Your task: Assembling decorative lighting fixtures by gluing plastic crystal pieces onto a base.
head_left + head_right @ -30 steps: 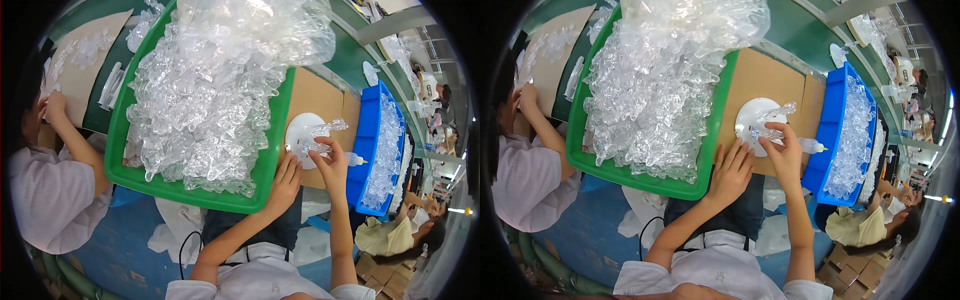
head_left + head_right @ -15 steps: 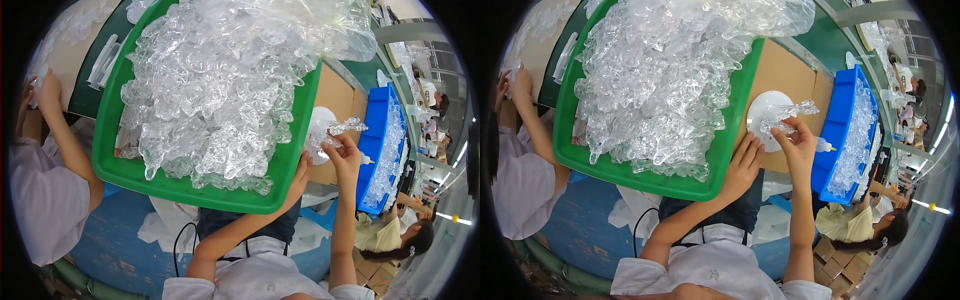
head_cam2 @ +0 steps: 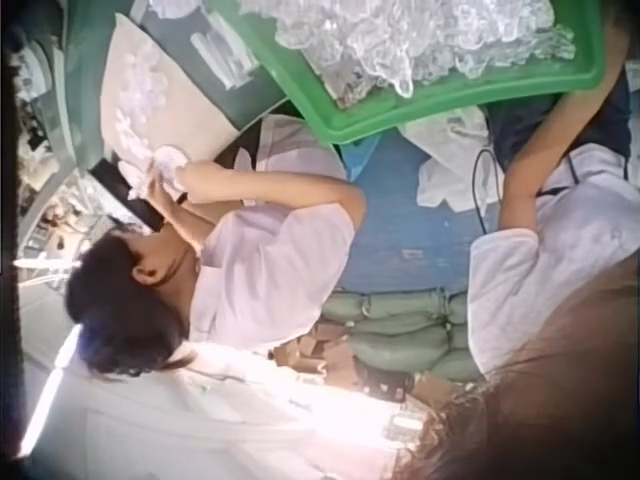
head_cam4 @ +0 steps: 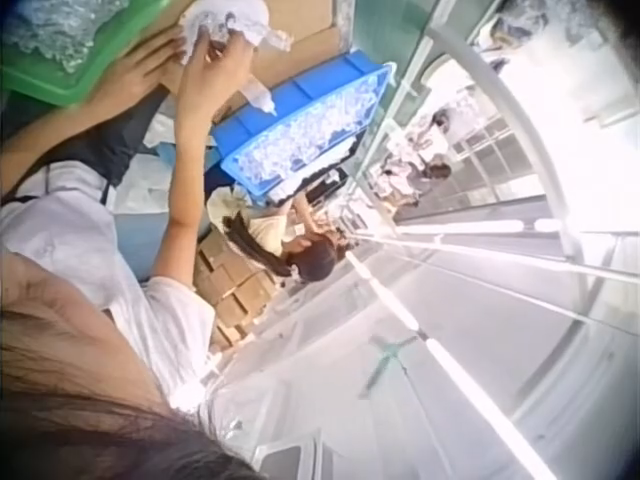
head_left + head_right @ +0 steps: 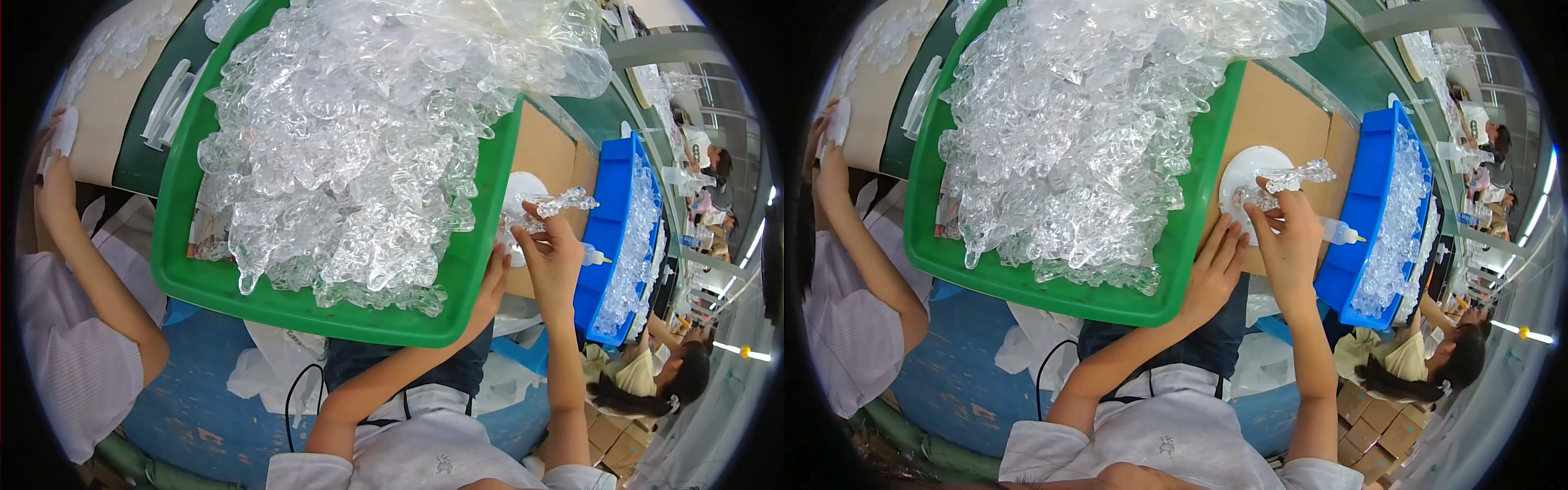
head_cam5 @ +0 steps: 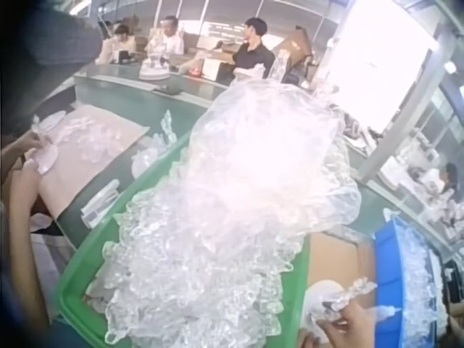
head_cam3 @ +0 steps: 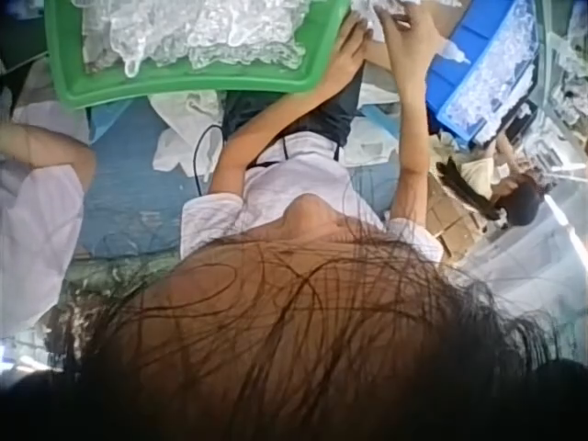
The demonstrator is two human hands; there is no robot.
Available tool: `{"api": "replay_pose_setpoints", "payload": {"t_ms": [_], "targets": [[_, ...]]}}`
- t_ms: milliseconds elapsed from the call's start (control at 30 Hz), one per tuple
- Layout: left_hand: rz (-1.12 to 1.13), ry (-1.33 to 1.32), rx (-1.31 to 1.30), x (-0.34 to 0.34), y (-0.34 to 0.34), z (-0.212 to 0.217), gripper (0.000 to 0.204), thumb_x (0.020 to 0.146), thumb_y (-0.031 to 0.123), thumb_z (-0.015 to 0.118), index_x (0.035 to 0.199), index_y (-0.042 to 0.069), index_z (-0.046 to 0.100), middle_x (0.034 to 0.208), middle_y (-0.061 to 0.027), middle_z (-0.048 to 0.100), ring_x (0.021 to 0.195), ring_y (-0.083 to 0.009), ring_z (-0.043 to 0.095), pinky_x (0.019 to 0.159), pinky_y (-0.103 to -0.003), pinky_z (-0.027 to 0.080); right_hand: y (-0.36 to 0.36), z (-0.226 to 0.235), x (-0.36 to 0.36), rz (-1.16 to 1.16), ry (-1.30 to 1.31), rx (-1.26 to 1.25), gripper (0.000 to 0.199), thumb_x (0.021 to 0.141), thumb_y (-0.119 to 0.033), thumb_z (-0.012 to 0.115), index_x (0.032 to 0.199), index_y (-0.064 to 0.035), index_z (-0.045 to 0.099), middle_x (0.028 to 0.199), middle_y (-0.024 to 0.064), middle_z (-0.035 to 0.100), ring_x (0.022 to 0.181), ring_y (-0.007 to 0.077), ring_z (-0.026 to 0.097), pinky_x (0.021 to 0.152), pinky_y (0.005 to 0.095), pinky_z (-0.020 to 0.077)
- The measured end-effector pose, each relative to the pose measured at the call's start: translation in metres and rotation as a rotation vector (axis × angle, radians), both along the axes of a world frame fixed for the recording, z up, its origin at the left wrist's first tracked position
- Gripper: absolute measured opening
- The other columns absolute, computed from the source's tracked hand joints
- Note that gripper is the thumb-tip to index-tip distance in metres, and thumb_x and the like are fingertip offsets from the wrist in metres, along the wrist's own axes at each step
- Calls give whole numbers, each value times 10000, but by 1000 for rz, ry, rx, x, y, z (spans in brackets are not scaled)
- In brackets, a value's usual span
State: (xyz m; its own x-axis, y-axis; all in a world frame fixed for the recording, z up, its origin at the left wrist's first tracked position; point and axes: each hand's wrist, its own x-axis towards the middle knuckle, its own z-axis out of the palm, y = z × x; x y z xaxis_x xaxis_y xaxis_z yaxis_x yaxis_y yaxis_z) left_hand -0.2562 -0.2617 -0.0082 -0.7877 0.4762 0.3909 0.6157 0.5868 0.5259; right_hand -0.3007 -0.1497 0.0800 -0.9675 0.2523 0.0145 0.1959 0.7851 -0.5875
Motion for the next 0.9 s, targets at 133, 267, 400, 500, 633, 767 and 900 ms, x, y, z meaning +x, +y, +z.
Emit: {"api": "replay_pose_setpoints", "payload": {"t_ms": [133,267,400,500,633,767,900], "targets": [[17,-14,20,2,3,-2,337,805,118,545,1121,15,603,1269,-114,531,1293,-265,420,1003,-494,354,-3,-3,4,43,43,119,353,782,27,680,1125,24,593,1070,94,653,701,73,612,613,211,526],[25,5,12,0,2,0,317,805,120,552,1100,20,610,1269,-107,532,1296,-256,417,1003,-501,347,-1,-1,-2,-96,-12,-82,344,785,16,683,1117,25,598,1071,90,649,688,70,606,612,216,530],[26,11,17,1,2,-1,305,805,120,550,1086,22,611,1279,-112,526,1305,-255,405,1016,-517,320,-2,-5,1,-45,37,-15,318,790,2,681,1100,20,612,1043,83,655,681,70,604,608,221,529],[11,-2,2,1,2,-1,311,804,122,548,1091,18,607,1288,-116,520,1312,-259,394,1020,-531,304,-7,-8,3,5,83,86,312,789,-3,681,1093,14,617,1018,90,662,672,82,613,607,226,530],[-9,0,-31,-1,1,4,306,807,124,546,1086,14,606,1295,-122,514,1321,-269,380,1022,-546,290,-7,-6,0,-61,54,66,310,780,-6,683,1085,-2,624,975,103,654,665,117,636,619,243,542],[7,28,-16,0,2,-1,297,803,128,555,1070,12,611,1292,-123,515,1321,-271,380,1022,-546,290,-9,-11,6,-42,113,70,306,783,-11,680,1083,-6,625,946,100,651,672,127,643,619,252,544],[13,32,3,1,2,-4,272,795,127,573,1041,23,622,1284,-116,521,1317,-268,386,1022,-547,290,-16,-14,5,35,167,250,292,786,-25,681,1073,-11,626,943,112,665,664,137,647,612,252,539]]}}
